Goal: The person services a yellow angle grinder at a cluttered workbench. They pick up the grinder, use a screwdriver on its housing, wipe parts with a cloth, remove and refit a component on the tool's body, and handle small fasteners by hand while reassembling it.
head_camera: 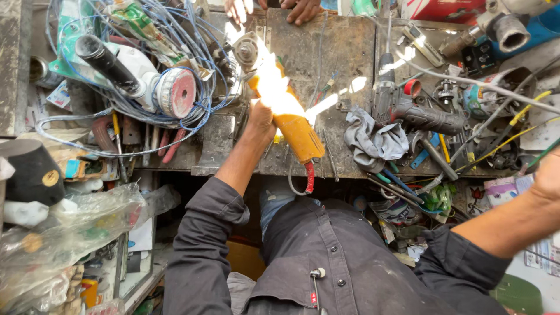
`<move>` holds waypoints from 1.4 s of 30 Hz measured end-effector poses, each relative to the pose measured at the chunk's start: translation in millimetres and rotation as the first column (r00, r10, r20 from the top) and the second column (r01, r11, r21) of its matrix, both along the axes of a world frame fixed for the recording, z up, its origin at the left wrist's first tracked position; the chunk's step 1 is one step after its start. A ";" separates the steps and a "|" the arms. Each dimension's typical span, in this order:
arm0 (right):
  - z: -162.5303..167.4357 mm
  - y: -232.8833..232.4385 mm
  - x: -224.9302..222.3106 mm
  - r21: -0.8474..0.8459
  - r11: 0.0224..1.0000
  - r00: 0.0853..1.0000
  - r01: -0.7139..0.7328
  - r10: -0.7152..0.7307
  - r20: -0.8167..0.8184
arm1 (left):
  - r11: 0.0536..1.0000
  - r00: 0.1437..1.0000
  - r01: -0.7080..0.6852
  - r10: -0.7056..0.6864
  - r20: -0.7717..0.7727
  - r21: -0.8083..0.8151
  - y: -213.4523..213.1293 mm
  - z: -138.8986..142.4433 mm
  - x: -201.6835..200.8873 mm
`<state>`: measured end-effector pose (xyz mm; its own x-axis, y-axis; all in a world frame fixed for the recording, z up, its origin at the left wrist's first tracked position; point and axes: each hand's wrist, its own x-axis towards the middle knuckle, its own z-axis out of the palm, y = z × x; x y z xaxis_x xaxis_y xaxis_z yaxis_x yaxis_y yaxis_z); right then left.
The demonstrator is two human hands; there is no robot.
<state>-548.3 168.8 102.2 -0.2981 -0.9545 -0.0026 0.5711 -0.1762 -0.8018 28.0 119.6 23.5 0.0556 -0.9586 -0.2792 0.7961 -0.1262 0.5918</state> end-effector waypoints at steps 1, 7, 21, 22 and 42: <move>-4.9 -5.1 2.7 0.007 1.000 1.000 0.021 -0.021 0.014 | 1.000 1.000 -0.004 0.004 0.003 -0.002 0.4 -0.2 0.0; -24.1 -54.8 45.8 0.020 0.994 0.994 0.107 -0.108 0.030 | 0.999 1.000 0.017 -0.018 -0.012 -0.037 3.3 4.9 6.3; -42.3 -92.3 93.0 0.105 0.985 0.990 0.139 -0.136 -0.037 | 0.995 0.993 0.074 -0.079 0.084 0.060 8.3 11.7 13.5; -44.1 -97.8 91.8 0.095 0.985 0.990 0.141 -0.139 -0.027 | 0.995 0.993 0.074 -0.079 0.087 0.064 8.0 13.0 13.3; -26.5 -219.7 85.6 0.214 0.839 0.756 0.501 -0.544 0.363 | 0.994 0.998 0.064 -0.066 0.024 0.084 14.5 18.4 18.4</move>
<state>-462.7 -50.9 75.7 -0.7024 -0.6382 -0.3152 0.6811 -0.4742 -0.5579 46.4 134.1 41.8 0.0023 -0.9341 -0.3570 0.7685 -0.2268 0.5983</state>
